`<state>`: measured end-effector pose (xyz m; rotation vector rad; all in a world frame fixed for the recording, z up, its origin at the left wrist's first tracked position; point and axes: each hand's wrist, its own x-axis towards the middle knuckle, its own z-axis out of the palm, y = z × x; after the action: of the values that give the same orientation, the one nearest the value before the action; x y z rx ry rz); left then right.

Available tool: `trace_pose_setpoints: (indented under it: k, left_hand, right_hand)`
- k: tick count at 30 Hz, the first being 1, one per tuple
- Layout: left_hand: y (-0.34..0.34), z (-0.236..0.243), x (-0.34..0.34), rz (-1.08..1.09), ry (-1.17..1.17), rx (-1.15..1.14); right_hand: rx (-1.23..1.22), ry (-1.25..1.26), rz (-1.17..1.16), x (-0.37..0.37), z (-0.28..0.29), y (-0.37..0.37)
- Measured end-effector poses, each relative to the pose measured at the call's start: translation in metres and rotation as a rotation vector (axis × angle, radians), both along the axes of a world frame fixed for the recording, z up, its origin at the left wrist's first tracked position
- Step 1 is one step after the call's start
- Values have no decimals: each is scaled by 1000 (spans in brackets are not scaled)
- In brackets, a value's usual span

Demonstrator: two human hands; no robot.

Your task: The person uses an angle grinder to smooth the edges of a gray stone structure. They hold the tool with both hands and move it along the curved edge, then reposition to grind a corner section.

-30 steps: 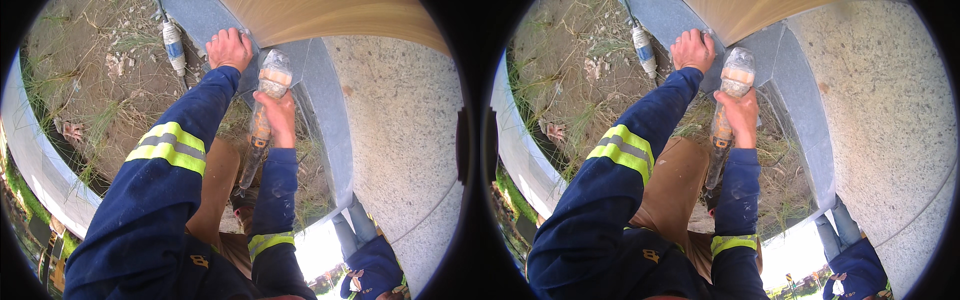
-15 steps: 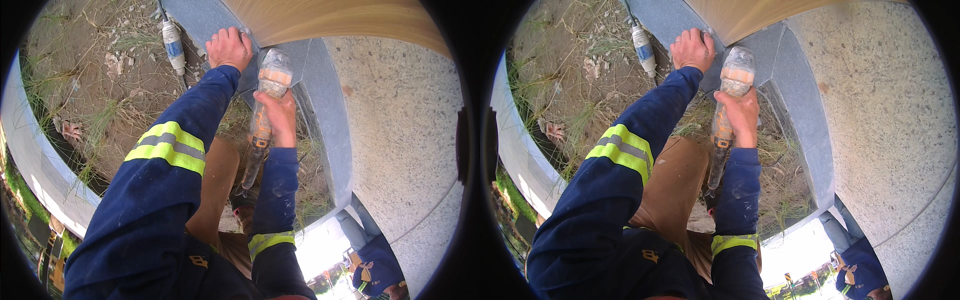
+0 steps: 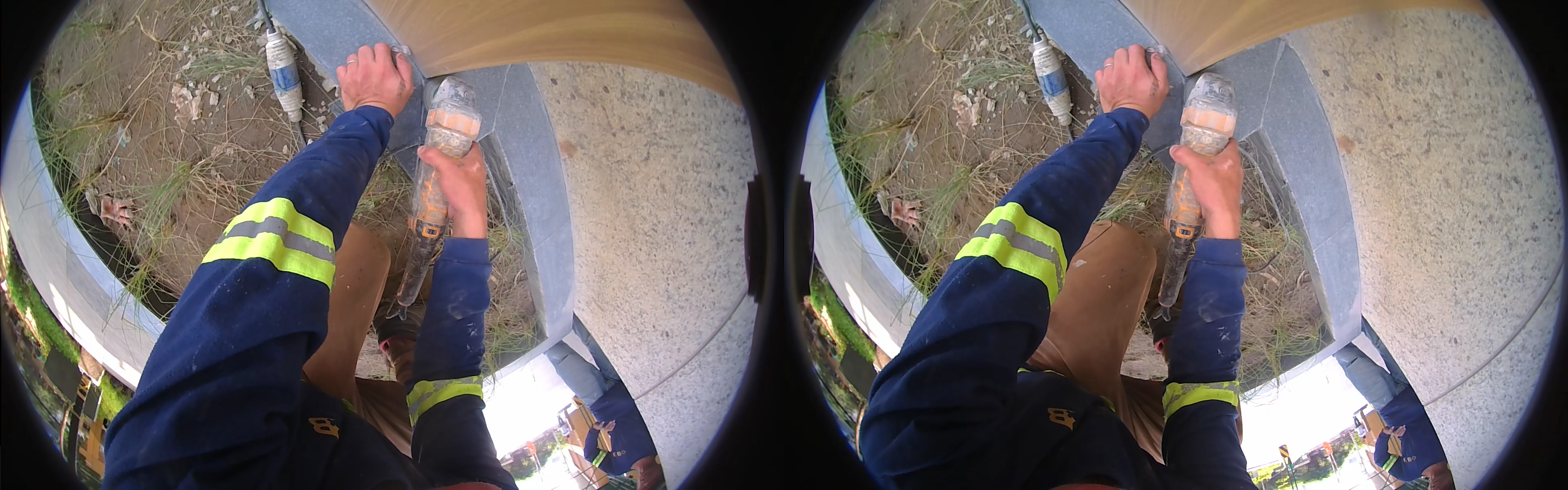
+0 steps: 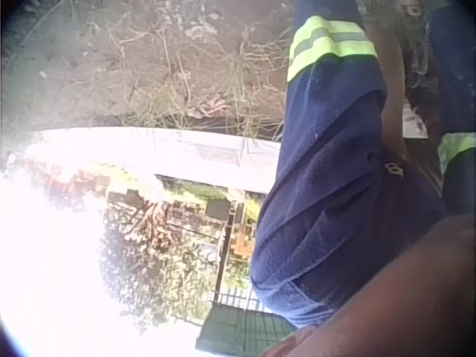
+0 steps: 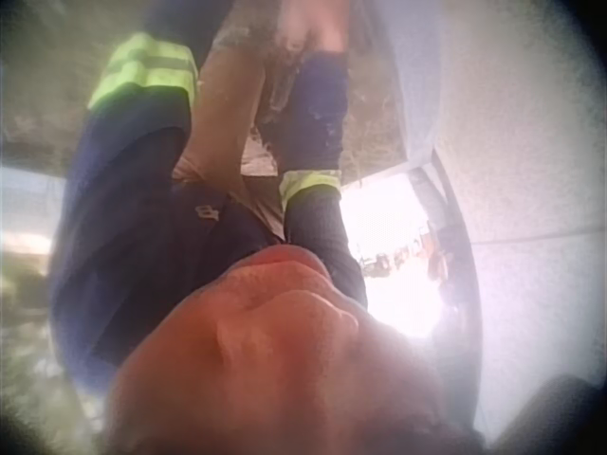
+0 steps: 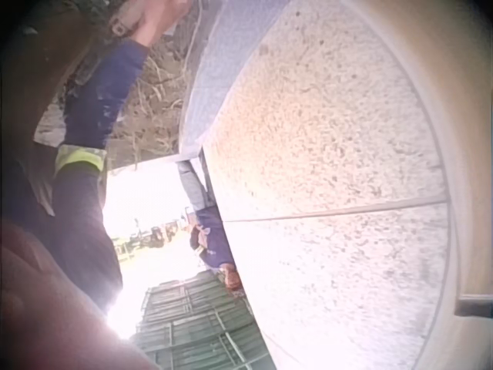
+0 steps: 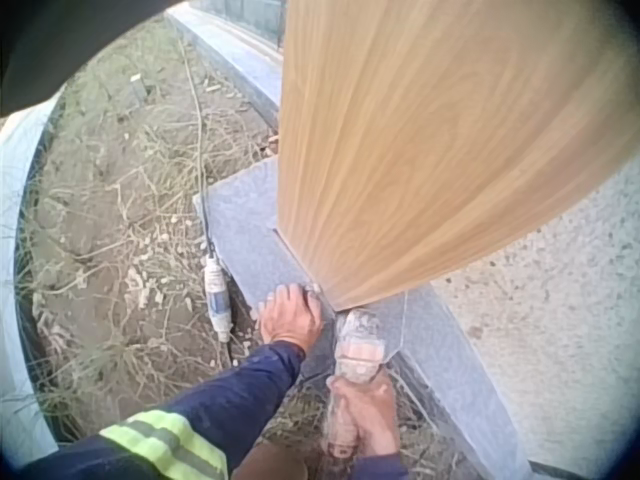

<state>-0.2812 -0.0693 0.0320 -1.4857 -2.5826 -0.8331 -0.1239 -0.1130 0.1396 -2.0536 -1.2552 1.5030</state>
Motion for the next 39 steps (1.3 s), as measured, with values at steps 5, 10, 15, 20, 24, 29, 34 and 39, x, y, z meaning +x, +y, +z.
trace_pose_setpoints:
  k: [5,10,15,20,24,29,34,39]
  left_hand:
    - [1,1,0,-4,1,16]
    - [0,0,0,-3,3,13]
    - [1,1,1,-8,2,7]
    - [0,0,0,-7,-2,11]
    - [1,0,0,-3,-8,7]
    - [1,-1,1,2,-10,12]
    - [1,1,0,-14,-6,5]
    - [0,0,0,-9,-3,4]
  right_hand:
    - [11,42,-29,3,-7,1]
    - [-8,60,-64,-2,-3,3]
    - [-2,40,-53,-1,-5,6]
    - [-10,30,-71,-3,-4,7]
    - [17,65,-71,0,-7,7]
    - [9,58,-85,0,-5,10]
    - [20,64,-75,0,-6,12]
    - [16,67,-93,1,-7,13]
